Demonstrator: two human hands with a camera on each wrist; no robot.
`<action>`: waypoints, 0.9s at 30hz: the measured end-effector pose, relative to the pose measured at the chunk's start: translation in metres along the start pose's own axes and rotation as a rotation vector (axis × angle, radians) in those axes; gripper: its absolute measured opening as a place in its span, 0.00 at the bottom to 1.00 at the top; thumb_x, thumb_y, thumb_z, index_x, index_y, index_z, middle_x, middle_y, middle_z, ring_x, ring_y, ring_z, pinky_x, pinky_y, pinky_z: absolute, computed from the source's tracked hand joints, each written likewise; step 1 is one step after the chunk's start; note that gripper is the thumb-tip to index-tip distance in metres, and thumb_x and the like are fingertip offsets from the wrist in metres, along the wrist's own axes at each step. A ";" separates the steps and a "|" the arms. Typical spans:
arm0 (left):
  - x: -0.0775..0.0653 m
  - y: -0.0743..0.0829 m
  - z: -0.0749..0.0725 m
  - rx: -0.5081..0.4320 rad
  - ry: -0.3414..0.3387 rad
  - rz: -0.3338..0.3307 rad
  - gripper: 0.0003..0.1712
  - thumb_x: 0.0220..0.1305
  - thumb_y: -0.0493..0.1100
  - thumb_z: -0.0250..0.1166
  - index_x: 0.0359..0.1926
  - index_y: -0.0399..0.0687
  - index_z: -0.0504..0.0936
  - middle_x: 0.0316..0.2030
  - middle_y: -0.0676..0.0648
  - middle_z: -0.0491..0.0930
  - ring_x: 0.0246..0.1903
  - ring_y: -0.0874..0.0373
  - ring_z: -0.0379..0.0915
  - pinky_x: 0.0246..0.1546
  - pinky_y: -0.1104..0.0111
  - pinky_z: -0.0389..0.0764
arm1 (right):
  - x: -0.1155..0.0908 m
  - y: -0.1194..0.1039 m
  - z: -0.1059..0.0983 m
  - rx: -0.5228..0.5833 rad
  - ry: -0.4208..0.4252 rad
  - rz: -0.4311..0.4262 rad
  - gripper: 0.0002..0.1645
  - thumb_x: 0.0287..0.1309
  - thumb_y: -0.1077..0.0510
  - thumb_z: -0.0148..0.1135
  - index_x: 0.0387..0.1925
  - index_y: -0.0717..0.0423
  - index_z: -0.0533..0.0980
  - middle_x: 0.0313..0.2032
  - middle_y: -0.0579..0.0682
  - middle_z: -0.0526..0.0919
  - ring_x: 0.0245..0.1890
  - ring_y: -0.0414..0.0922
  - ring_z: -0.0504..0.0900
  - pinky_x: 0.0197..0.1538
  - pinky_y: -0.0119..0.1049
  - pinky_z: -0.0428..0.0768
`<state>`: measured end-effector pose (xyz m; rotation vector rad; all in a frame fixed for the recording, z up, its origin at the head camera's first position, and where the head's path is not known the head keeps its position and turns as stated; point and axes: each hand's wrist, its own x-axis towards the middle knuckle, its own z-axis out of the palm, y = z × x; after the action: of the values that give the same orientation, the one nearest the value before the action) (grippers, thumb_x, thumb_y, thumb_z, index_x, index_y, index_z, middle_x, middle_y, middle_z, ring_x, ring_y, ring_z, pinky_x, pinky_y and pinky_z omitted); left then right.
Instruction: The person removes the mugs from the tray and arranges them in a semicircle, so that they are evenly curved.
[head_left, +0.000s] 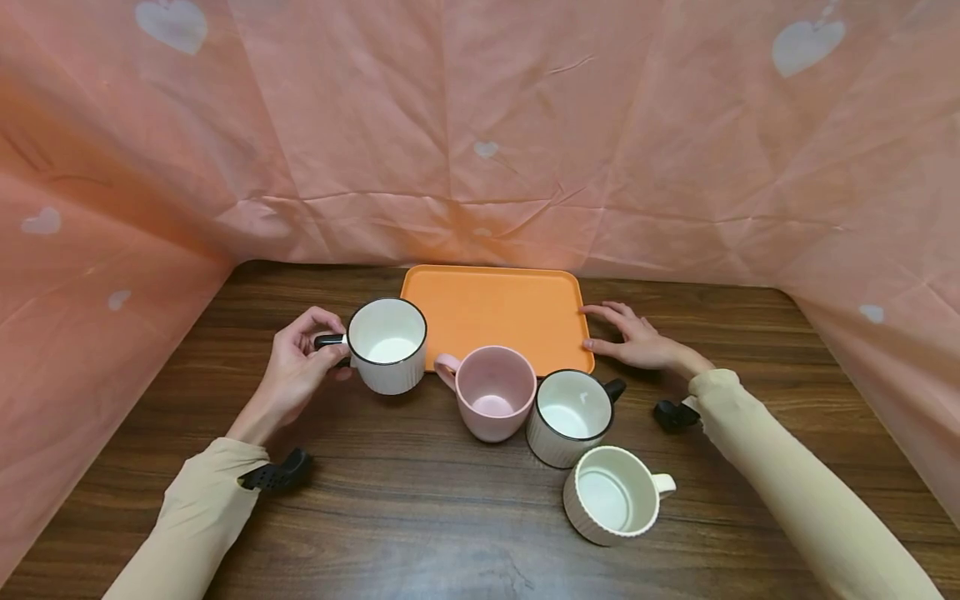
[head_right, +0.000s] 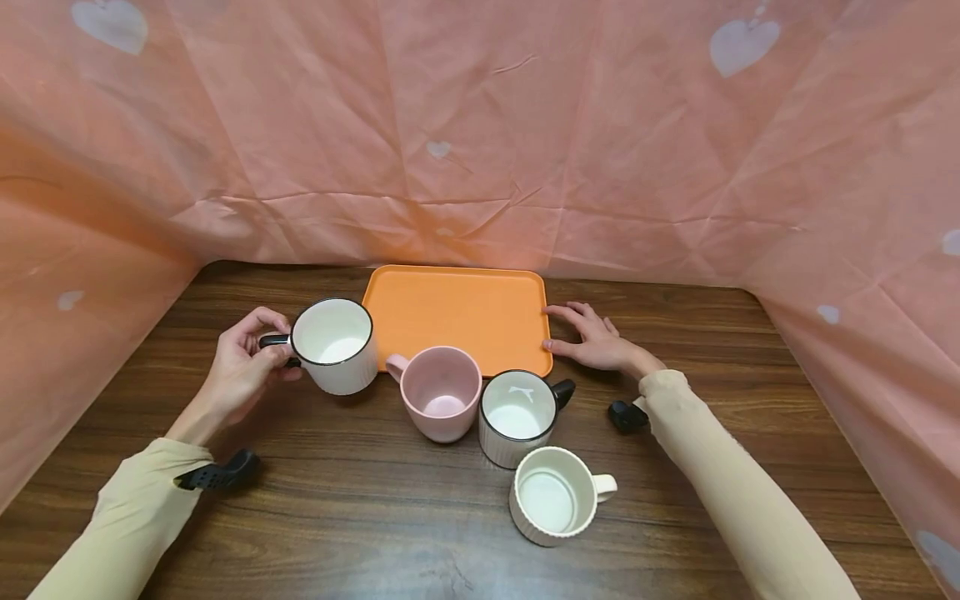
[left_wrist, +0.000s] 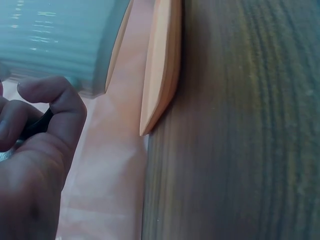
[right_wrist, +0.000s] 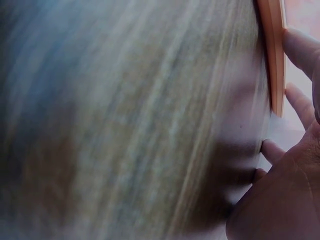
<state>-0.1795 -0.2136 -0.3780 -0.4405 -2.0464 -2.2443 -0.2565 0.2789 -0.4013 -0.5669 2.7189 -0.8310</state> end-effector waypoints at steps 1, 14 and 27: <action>-0.002 0.000 -0.001 -0.003 -0.008 0.000 0.20 0.62 0.20 0.57 0.38 0.50 0.78 0.34 0.55 0.79 0.28 0.68 0.80 0.25 0.70 0.85 | 0.000 0.000 0.000 0.001 -0.001 0.001 0.38 0.71 0.46 0.60 0.76 0.49 0.61 0.77 0.69 0.51 0.80 0.66 0.41 0.70 0.79 0.37; -0.009 -0.007 -0.006 0.037 -0.240 -0.020 0.21 0.61 0.19 0.55 0.39 0.51 0.76 0.30 0.57 0.76 0.27 0.68 0.78 0.25 0.69 0.84 | 0.000 0.001 -0.001 -0.010 0.000 0.008 0.38 0.71 0.47 0.60 0.77 0.49 0.61 0.77 0.69 0.51 0.80 0.66 0.41 0.71 0.78 0.36; -0.012 -0.010 0.004 0.092 -0.429 -0.052 0.19 0.58 0.21 0.57 0.39 0.50 0.74 0.25 0.57 0.77 0.22 0.64 0.76 0.24 0.67 0.82 | -0.001 0.001 -0.001 -0.014 -0.004 0.017 0.38 0.71 0.46 0.59 0.77 0.48 0.60 0.78 0.68 0.51 0.80 0.65 0.41 0.71 0.78 0.36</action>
<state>-0.1702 -0.2106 -0.3900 -0.9419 -2.3648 -2.2224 -0.2568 0.2806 -0.4006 -0.5472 2.7243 -0.8072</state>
